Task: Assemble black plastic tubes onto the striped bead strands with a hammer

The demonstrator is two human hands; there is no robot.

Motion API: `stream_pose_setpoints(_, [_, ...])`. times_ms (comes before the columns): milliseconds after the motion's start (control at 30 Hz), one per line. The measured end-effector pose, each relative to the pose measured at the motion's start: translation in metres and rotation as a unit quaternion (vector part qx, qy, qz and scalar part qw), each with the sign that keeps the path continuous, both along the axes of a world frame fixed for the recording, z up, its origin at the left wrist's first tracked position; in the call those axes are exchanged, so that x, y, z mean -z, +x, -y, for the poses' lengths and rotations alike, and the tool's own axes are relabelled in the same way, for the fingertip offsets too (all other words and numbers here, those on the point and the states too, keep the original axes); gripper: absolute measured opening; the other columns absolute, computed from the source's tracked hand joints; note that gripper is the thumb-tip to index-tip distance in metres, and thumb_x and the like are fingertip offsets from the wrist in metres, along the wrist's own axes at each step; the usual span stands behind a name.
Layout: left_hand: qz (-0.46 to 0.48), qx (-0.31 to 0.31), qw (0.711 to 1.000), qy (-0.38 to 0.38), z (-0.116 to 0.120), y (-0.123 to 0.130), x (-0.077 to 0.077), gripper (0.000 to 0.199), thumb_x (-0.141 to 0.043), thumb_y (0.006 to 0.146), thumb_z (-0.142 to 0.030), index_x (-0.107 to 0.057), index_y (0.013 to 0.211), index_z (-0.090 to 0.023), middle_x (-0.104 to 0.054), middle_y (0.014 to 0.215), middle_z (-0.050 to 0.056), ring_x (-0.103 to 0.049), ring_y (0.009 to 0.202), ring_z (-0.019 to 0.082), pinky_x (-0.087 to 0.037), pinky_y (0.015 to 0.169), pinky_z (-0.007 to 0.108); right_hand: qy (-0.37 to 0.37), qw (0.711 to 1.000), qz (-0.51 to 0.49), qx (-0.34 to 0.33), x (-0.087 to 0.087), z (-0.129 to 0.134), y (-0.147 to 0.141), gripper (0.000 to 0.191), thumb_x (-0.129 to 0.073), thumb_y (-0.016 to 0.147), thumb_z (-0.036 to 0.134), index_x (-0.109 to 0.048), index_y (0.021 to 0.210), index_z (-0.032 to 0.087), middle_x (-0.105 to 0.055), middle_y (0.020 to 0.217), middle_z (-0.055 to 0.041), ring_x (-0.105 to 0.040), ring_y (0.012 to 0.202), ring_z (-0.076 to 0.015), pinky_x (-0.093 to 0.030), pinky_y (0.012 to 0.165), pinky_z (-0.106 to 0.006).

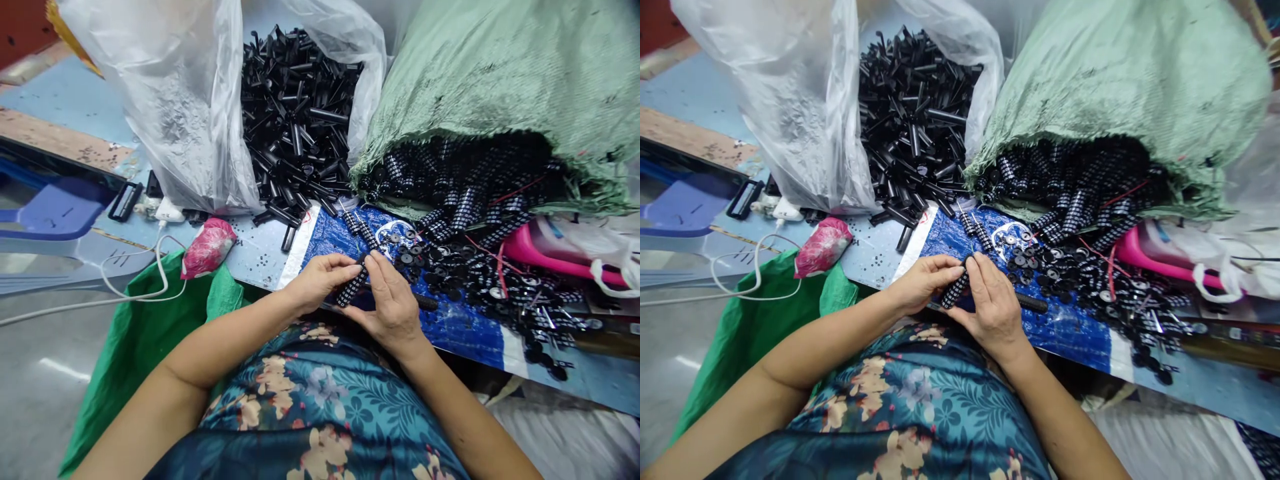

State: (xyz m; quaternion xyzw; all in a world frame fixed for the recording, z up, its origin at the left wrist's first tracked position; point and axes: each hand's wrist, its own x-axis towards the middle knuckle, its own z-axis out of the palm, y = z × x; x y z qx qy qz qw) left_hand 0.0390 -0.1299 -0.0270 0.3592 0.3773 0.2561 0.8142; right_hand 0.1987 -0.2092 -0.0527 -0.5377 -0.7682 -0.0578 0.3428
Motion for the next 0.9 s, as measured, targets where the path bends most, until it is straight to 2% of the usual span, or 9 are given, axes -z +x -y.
stream_pose_setpoints(100, [0.000, 0.002, 1.000, 0.011, -0.004, -0.007, 0.006, 0.044, -0.089, 0.064, -0.045, -0.064, 0.086, -0.016, -0.066, 0.074, -0.002, -0.063, 0.064, 0.012, -0.050, 0.065, 0.027, -0.032, 0.999, -0.020, -0.010, 0.008, -0.002, 0.002, 0.105, -0.071, 0.083, 0.062, -0.020, 0.160, 0.012, -0.049, 0.151, -0.0235, -0.045, 0.142, -0.0370, -0.047, 0.111, -0.053])
stream_pose_setpoints(167, [-0.023, -0.023, 0.994, 0.100, -0.009, -0.017, 0.010, 0.040, -0.088, 0.067, -0.042, -0.064, 0.087, -0.016, -0.066, 0.076, -0.002, -0.061, 0.064, 0.010, -0.050, 0.067, 0.026, -0.056, 0.998, 0.013, 0.015, 0.014, -0.001, 0.007, 0.081, -0.068, 0.088, 0.054, -0.037, 0.152, 0.013, -0.059, 0.140, -0.0202, -0.053, 0.134, -0.0361, -0.049, 0.105, -0.051])
stream_pose_setpoints(267, [-0.085, -0.081, 0.964, 0.237, -0.023, -0.034, 0.016, 0.034, -0.083, 0.073, -0.040, -0.065, 0.091, -0.017, -0.066, 0.078, -0.001, -0.059, 0.067, 0.011, -0.048, 0.068, 0.026, -0.101, 0.990, 0.080, 0.056, 0.021, 0.005, 0.018, 0.024, -0.060, 0.097, 0.031, -0.063, 0.117, 0.019, -0.073, 0.104, -0.0093, -0.067, 0.097, -0.0252, -0.051, 0.086, -0.038])
stream_pose_setpoints(367, [-0.186, -0.097, 0.911, 0.356, -0.035, -0.047, 0.021, 0.025, -0.075, 0.080, -0.036, -0.067, 0.093, -0.017, -0.067, 0.083, 0.001, -0.059, 0.074, 0.013, -0.047, 0.070, 0.027, -0.079, 0.991, 0.060, 0.094, 0.019, 0.012, 0.029, 0.014, -0.055, 0.098, 0.023, -0.065, 0.106, 0.018, -0.070, 0.089, -0.0073, -0.063, 0.079, -0.0197, -0.049, 0.075, -0.033])
stream_pose_setpoints(533, [-0.373, 0.097, 0.779, 0.494, -0.047, -0.041, 0.022, 0.013, -0.073, 0.081, -0.029, -0.069, 0.088, -0.019, -0.067, 0.086, 0.004, -0.058, 0.082, 0.019, -0.043, 0.077, 0.032, -0.012, 0.993, -0.026, 0.115, 0.001, 0.009, 0.036, 0.022, -0.050, 0.098, 0.020, -0.062, 0.115, 0.020, -0.069, 0.085, -0.0064, -0.063, 0.073, -0.0183, -0.050, 0.070, -0.031])
stream_pose_setpoints(600, [-0.409, 0.155, 0.755, 0.489, -0.053, -0.037, 0.020, 0.019, -0.077, 0.077, -0.034, -0.069, 0.085, -0.019, -0.066, 0.085, 0.005, -0.057, 0.080, 0.020, -0.041, 0.073, 0.031, -0.001, 0.992, -0.022, 0.123, -0.003, 0.007, 0.035, 0.023, -0.052, 0.097, 0.021, -0.063, 0.117, 0.022, -0.070, 0.088, -0.0062, -0.065, 0.073, -0.0188, -0.051, 0.070, -0.031])
stream_pose_setpoints(700, [-0.407, 0.202, 0.768, 0.452, -0.064, -0.035, 0.018, 0.028, -0.081, 0.071, -0.042, -0.067, 0.079, -0.019, -0.061, 0.072, 0.000, -0.051, 0.067, 0.016, -0.033, 0.064, 0.028, 0.025, 0.990, -0.011, 0.137, 0.001, 0.004, 0.031, 0.026, -0.052, 0.098, 0.020, -0.064, 0.121, 0.022, -0.072, 0.090, -0.0070, -0.066, 0.075, -0.0195, -0.050, 0.069, -0.031])
stream_pose_setpoints(833, [-0.359, 0.217, 0.815, 0.399, -0.076, -0.033, 0.018, 0.034, -0.085, 0.064, -0.041, -0.060, 0.070, -0.018, -0.049, 0.059, -0.006, -0.039, 0.056, 0.011, -0.024, 0.059, 0.027, -0.075, 0.990, 0.082, 0.090, 0.002, -0.003, 0.024, 0.024, -0.052, 0.100, 0.027, -0.069, 0.115, 0.019, -0.069, 0.078, -0.0052, -0.063, 0.068, -0.0180, -0.047, 0.066, -0.029])
stream_pose_setpoints(900, [-0.342, 0.227, 0.826, 0.385, -0.082, -0.033, 0.018, 0.037, -0.086, 0.060, -0.040, -0.056, 0.065, -0.019, -0.046, 0.056, -0.007, -0.036, 0.055, 0.010, -0.022, 0.059, 0.027, -0.071, 0.991, 0.083, 0.084, -0.004, -0.004, 0.022, 0.024, -0.053, 0.099, 0.026, -0.068, 0.117, 0.019, -0.069, 0.077, -0.0046, -0.063, 0.068, -0.0177, -0.047, 0.066, -0.029])
